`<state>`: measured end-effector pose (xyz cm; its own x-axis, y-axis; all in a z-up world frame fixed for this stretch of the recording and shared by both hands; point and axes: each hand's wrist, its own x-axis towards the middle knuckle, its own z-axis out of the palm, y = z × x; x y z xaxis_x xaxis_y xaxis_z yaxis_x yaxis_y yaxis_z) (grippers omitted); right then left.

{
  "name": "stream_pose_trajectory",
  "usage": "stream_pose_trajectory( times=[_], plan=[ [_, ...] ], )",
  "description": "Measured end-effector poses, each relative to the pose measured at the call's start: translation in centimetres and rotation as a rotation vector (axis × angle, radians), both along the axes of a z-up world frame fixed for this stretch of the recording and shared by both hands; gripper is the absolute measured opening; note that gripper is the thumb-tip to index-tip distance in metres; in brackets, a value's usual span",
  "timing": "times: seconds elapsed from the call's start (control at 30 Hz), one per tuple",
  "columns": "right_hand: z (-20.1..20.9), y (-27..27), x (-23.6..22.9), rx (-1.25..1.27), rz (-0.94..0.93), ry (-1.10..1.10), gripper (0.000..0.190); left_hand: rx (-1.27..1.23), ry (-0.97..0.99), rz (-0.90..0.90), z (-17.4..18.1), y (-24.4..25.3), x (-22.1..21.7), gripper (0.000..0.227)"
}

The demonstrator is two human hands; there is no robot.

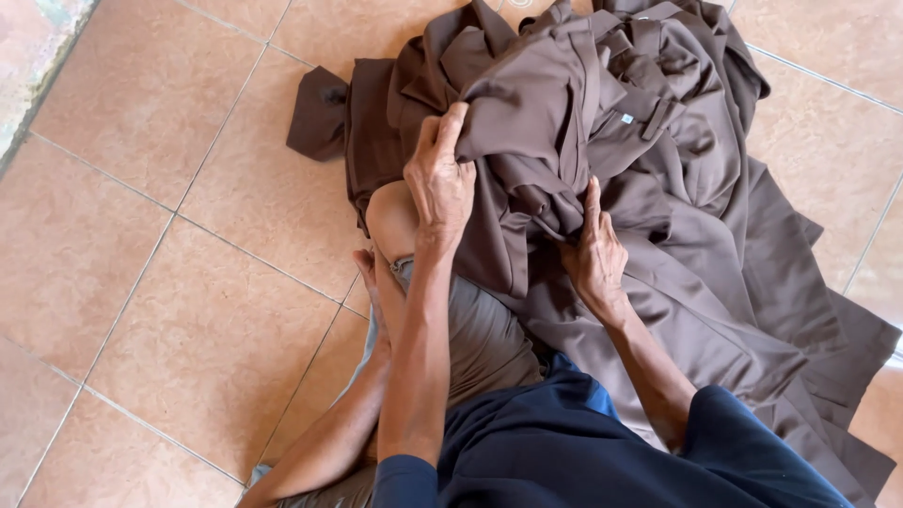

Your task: Folding brown pants and stacking them while sitting on the floor.

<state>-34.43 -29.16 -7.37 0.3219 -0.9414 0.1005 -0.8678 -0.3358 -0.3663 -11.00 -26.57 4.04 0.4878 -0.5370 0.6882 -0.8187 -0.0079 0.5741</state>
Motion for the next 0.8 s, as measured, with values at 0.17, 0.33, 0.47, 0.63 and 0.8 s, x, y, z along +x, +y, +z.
stream_pose_trajectory(
  times=[0.17, 0.33, 0.47, 0.63, 0.8],
  plan=[
    [1.7, -1.7, 3.9, -0.228, 0.081, -0.246, 0.103, -0.126, -0.015, -0.061, 5.3, 3.3, 2.4, 0.06],
    [8.3, -0.8, 10.8, -0.229, 0.254, -0.627, 0.027, -0.326, 0.02, -0.063, 8.0, 6.7, 6.2, 0.057],
    [11.4, 1.4, 17.2, 0.012, 0.365, -1.013, 0.033, -0.441, 0.074, 0.093, 12.7, 13.1, 7.5, 0.032],
    [12.2, 7.0, 26.1, 0.226, 0.748, -1.334, 0.049, -0.564, 0.057, 0.456, 12.6, 22.9, 12.4, 0.033],
    [17.9, 16.9, 31.6, 0.377, 1.068, -1.453, 0.01, -0.688, 0.148, 0.62, 10.6, 33.6, 13.2, 0.009]
  ],
)
